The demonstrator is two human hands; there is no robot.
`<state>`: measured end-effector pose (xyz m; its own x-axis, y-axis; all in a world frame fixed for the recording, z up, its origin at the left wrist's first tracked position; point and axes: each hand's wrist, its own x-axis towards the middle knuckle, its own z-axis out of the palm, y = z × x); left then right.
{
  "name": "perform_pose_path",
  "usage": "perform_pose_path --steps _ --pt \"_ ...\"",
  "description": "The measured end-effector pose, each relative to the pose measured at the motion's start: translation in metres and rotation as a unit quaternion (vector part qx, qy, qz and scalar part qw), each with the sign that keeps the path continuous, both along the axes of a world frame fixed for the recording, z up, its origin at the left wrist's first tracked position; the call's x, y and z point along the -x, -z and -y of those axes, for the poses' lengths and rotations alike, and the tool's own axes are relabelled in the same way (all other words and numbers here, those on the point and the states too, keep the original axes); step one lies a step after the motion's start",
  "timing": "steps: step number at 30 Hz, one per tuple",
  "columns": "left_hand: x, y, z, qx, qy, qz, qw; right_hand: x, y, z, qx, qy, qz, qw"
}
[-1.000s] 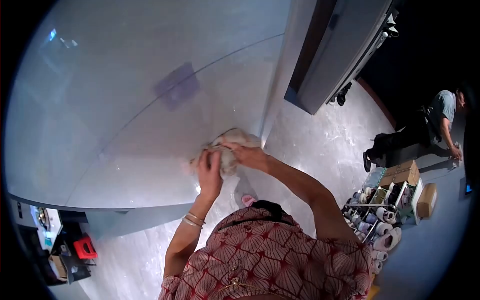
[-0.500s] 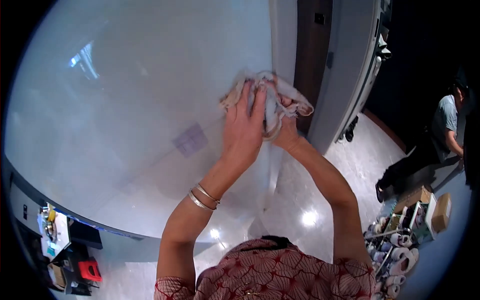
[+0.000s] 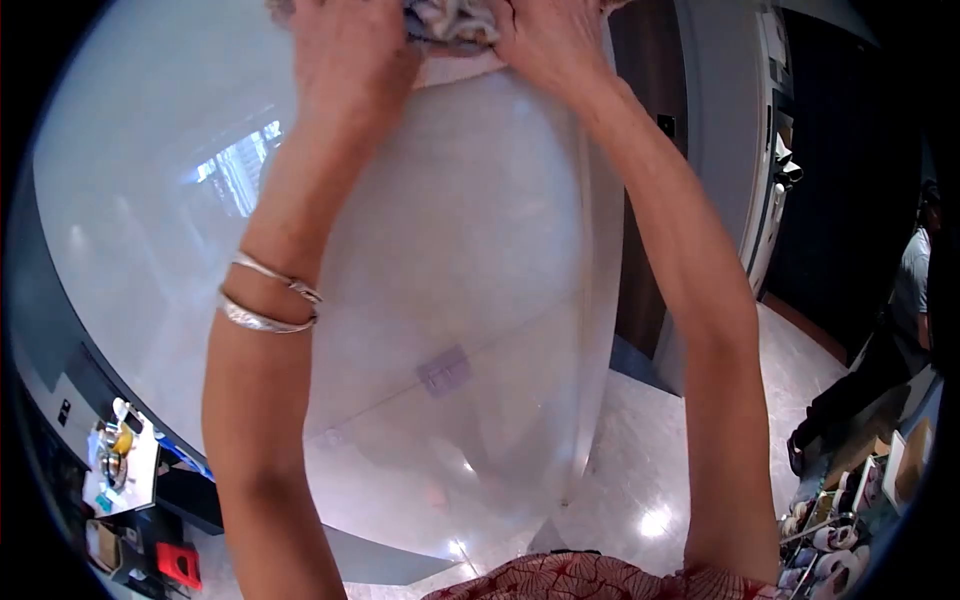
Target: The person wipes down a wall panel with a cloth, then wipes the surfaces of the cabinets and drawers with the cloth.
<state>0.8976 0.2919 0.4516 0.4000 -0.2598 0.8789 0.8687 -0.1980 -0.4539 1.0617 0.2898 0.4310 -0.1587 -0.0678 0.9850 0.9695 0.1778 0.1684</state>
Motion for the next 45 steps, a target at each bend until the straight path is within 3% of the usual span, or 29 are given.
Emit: perform_pose_path --steps 1,2,3,6,8,10,13,15,17,20,25,27,31,33,35,36,38,40,41,42,43,44,45 --pt "0.006 -0.003 0.005 0.044 -0.030 -0.005 0.999 -0.003 -0.008 -0.023 -0.069 -0.032 0.009 0.997" --pt "0.010 0.003 0.000 0.015 -0.065 -0.006 0.998 -0.005 -0.009 -0.043 -0.136 -0.063 0.019 0.989" --pt "0.013 0.013 -0.001 0.012 -0.066 -0.007 0.998 -0.007 0.003 -0.051 -0.138 -0.064 0.017 0.988" --pt "0.022 0.053 0.007 0.053 -0.030 -0.105 0.993 -0.013 0.068 -0.045 0.004 -0.237 0.040 0.971" --pt "0.024 0.091 0.018 0.127 -0.040 -0.131 0.982 -0.010 0.127 -0.033 0.030 -0.261 0.031 0.964" --pt "0.019 0.128 0.025 0.218 -0.023 -0.150 0.964 -0.009 0.189 -0.028 0.124 -0.246 -0.035 0.961" --pt "0.010 0.163 0.027 0.290 0.001 -0.164 0.943 -0.013 0.269 -0.017 0.260 -0.125 -0.006 0.957" --pt "0.004 0.170 0.023 0.312 -0.003 -0.157 0.937 -0.015 0.294 -0.017 0.238 -0.150 -0.013 0.960" --pt "0.003 0.164 0.016 0.307 0.035 -0.173 0.935 0.002 0.278 -0.027 0.202 -0.192 -0.010 0.960" --pt "0.011 0.135 0.009 0.220 0.032 -0.174 0.959 0.011 0.228 -0.014 0.208 -0.302 -0.147 0.919" --pt "0.039 0.053 0.005 0.119 0.042 -0.082 0.989 0.014 0.106 -0.031 0.005 -0.295 0.014 0.955" --pt "0.063 0.017 0.010 0.068 0.014 -0.053 0.996 0.027 0.055 -0.035 -0.046 -0.268 0.057 0.961" --pt "0.118 -0.045 0.018 -0.051 -0.156 0.027 0.986 0.073 -0.036 -0.041 -0.142 -0.207 0.062 0.966" --pt "0.139 -0.065 0.043 -0.002 -0.244 0.067 0.967 0.104 -0.073 -0.039 -0.141 -0.241 0.061 0.958" --pt "0.169 -0.076 0.056 0.025 -0.263 0.096 0.960 0.144 -0.095 -0.021 -0.116 -0.209 0.047 0.970" --pt "0.191 -0.085 0.054 0.019 -0.287 0.100 0.953 0.161 -0.104 -0.022 -0.114 -0.215 0.045 0.969" --pt "0.239 -0.083 0.043 -0.008 -0.274 0.070 0.959 0.186 -0.117 -0.024 -0.276 -0.166 0.111 0.940" --pt "0.265 -0.073 0.045 -0.021 -0.206 0.008 0.978 0.196 -0.108 -0.002 -0.047 -0.133 0.161 0.977" --pt "0.271 -0.055 0.054 -0.002 -0.150 -0.024 0.988 0.204 -0.092 -0.012 -0.126 -0.151 0.181 0.964" --pt "0.275 -0.029 0.059 0.009 -0.169 -0.046 0.984 0.208 -0.073 -0.024 -0.202 -0.164 0.204 0.944" --pt "0.279 -0.002 0.065 0.019 -0.188 -0.070 0.980 0.204 -0.044 -0.010 -0.128 -0.199 0.236 0.943" --pt "0.283 0.024 0.071 0.030 -0.205 -0.093 0.974 0.207 -0.015 -0.008 -0.153 -0.211 0.225 0.939" --pt "0.283 0.055 0.085 0.190 -0.101 -0.015 0.976 0.205 0.008 0.003 -0.128 -0.177 0.271 0.937"
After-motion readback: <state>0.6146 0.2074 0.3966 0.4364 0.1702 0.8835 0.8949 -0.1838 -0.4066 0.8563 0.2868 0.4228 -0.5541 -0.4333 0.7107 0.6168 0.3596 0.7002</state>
